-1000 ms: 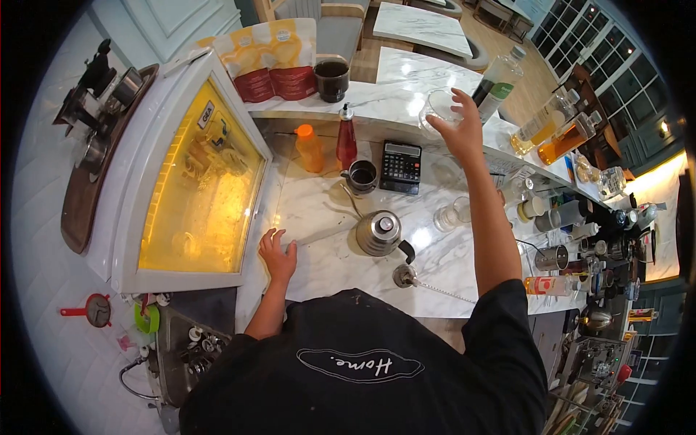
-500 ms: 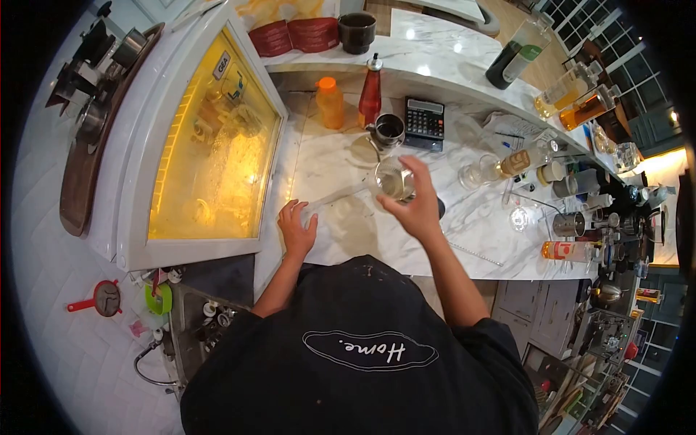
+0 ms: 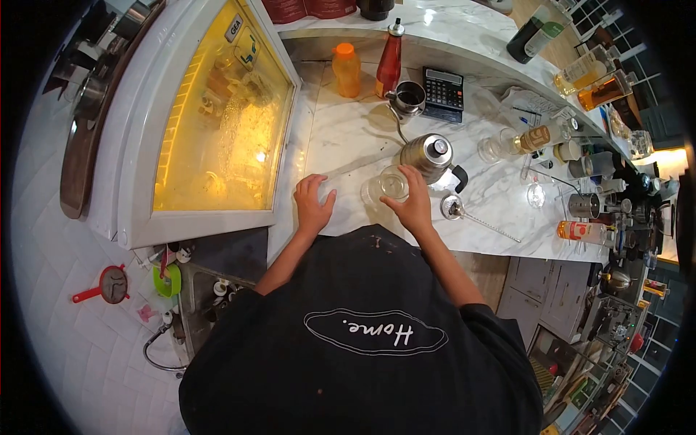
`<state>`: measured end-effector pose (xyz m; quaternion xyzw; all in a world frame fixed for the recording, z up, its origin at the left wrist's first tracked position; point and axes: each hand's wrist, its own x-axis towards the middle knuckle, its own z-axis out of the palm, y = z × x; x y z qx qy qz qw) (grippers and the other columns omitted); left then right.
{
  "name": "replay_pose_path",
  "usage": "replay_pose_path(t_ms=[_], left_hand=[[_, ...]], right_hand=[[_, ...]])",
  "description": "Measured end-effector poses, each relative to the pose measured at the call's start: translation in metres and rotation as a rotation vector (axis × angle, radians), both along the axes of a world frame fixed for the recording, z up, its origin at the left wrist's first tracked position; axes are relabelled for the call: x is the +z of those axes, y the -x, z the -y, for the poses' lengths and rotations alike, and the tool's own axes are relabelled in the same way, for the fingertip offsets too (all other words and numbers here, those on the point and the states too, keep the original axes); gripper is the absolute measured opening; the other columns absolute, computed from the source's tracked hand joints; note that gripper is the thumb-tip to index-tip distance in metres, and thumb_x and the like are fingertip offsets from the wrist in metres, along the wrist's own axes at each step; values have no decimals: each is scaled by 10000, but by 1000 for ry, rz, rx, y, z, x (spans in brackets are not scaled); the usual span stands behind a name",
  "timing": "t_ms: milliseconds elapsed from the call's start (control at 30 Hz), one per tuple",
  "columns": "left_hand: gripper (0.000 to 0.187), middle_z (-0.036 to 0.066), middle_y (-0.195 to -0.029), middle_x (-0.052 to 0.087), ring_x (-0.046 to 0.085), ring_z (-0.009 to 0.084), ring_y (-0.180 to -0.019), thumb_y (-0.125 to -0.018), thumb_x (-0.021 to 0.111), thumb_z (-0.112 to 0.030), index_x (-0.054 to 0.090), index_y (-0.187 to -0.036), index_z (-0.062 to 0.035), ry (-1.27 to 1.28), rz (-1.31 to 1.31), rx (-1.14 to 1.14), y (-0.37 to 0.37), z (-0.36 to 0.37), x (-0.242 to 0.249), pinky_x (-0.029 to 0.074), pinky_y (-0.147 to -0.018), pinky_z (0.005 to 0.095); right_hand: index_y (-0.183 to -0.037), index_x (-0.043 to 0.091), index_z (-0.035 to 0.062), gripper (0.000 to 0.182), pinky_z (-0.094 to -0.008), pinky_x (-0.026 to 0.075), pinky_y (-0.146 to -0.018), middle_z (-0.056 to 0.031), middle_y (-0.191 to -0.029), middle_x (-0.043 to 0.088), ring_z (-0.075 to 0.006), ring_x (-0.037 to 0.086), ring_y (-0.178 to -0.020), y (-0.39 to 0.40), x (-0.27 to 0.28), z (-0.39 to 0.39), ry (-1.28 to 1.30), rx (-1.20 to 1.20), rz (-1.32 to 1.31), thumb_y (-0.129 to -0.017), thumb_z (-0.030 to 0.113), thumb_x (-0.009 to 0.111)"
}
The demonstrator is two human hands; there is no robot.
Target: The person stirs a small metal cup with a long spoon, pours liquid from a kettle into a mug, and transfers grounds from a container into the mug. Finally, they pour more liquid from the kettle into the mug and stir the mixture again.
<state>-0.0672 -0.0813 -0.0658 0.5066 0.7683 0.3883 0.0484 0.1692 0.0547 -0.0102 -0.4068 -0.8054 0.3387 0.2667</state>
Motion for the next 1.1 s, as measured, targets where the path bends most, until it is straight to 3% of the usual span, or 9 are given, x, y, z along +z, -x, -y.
replay_pose_path(t_ms=[167, 267, 500, 600, 700, 800, 900, 1000, 1100], left_hand=[[545, 152, -1254, 596, 552, 352, -1188, -830, 779, -188, 558, -1313, -66, -86, 58, -54, 2, -42, 7, 424, -1013, 459], [564, 167, -1236, 608, 604, 347, -1113, -849, 774, -206, 537, -1338, -55, -96, 103, -128, 5, -85, 22, 473, -962, 447], [501, 175, -1211, 625, 655, 324, -1011, -960, 686, -296, 523, -1379, -74, -49, 284, -208, 10, -194, 45, 524, -898, 418], [460, 160, -1136, 649, 653, 307, -1010, -995, 635, -325, 529, -1378, -94, 7, 370, -234, 16, -233, 43, 523, -897, 403], [412, 145, -1066, 664, 658, 281, -979, -1011, 609, -324, 539, -1350, -100, 169, 434, -242, 15, -254, 67, 523, -878, 390], [384, 116, -1111, 655, 634, 220, -955, -1039, 574, -327, 546, -1318, -66, 237, 369, -311, 27, -274, 49, 505, -902, 357], [328, 89, -1031, 674, 618, 189, -935, -1047, 560, -325, 594, -1216, -45, 277, 486, -372, 28, -283, 51, 493, -898, 341], [274, 109, -943, 686, 646, 230, -895, -1014, 598, -290, 643, -1079, -28, 316, 530, -407, 33, -289, 54, 507, -839, 354], [293, 71, -991, 671, 600, 156, -958, -1061, 532, -285, 647, -1084, -16, 333, 503, -443, 37, -297, 53, 477, -899, 315]], right_hand=[[-1411, 516, 78, 828, -449, 439, -1105, -191, -1448, 516, -384, 490, -1355, -2, -3, -6, -35, 14, 38, -717, 276, 921], [-1408, 522, 75, 789, -452, 458, -1079, -198, -1411, 544, -387, 522, -1322, -4, 33, -3, -121, -20, 171, -752, 284, 906], [-1342, 578, 35, 629, -398, 520, -906, -148, -1215, 656, -298, 663, -1043, -32, 78, -24, 5, -113, -70, -823, 251, 859], [-1341, 579, 32, 610, -402, 521, -917, -150, -1234, 660, -293, 668, -1058, -46, 82, -42, 77, -192, -122, -829, 217, 854], [-1347, 579, 24, 580, -396, 522, -936, -141, -1275, 668, -271, 676, -1077, -54, 86, -51, 180, -280, -192, -853, 185, 836], [-1352, 576, 14, 575, -375, 526, -927, -147, -1265, 672, -254, 682, -1060, -64, 77, -61, 231, -343, -250, -854, 147, 830], [-1355, 575, 12, 560, -366, 525, -933, -157, -1259, 671, -246, 682, -1061, -70, 74, -69, 220, -350, -268, -865, 135, 817], [-1354, 576, 11, 543, -367, 524, -939, -156, -1257, 673, -242, 680, -1069, -68, 78, -79, 219, -352, -305, -876, 130, 804], [-1393, 551, 28, 547, -379, 501, -978, -144, -1294, 660, -235, 666, -1106, -65, 81, -86, 237, -324, -306, -898, 113, 769]])
